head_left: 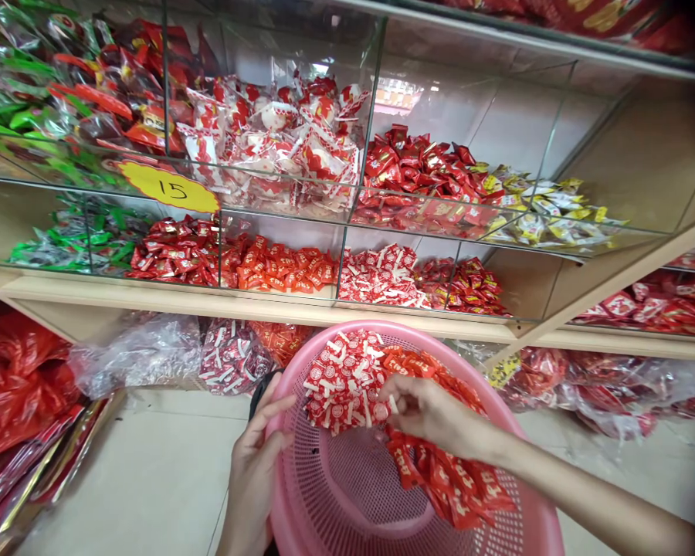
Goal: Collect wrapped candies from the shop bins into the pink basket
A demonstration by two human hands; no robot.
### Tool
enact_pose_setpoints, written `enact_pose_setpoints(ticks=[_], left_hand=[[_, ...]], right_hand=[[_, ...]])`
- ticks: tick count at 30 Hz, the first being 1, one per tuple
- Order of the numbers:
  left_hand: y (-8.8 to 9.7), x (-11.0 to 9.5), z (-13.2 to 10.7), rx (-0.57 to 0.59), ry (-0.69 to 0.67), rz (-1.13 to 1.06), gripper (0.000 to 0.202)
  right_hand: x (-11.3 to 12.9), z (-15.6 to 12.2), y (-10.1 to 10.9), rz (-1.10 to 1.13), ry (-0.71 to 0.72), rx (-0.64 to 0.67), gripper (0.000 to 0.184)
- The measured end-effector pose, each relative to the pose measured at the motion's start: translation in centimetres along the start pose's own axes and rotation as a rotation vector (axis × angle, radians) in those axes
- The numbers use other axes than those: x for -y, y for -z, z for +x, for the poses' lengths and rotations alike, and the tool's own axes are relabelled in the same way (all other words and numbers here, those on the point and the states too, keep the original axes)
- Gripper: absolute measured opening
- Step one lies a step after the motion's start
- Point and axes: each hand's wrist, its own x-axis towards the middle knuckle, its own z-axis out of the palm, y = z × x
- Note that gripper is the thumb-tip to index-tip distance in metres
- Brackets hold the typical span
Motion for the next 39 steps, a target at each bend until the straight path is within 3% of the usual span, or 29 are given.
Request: enact_pose_setpoints(ticks=[6, 13, 22, 32, 39], left_hand=[[0.0, -0.1, 0.1, 0.000, 0.011, 0.020, 0.028], [0.3, 0.4, 0.3, 0.022, 0.039, -0.048, 0.030], [0.2, 0.0, 0.0, 0.011, 0.066, -0.064, 0.030], [0.2, 0.2, 0.1, 0.013, 0.066, -0.044, 0.030], [0.2, 0.0, -0.1, 0.024, 0.068, -0.060, 0.029]], right_hand=[[-1.2, 0.8, 2.4, -0.133, 0.047, -0.115, 0.018], [-0.8, 1.9, 1.2, -0.294, 0.115, -0.099, 0.019], [-1.4, 3.1, 0.6, -0.304, 0.140, -0.085, 0.022], [-1.2, 2.4, -0.1, -0.499, 0.280, -0.090, 0.018], [-1.3, 1.9, 0.3, -0.528, 0.287, -0.071, 0.013]])
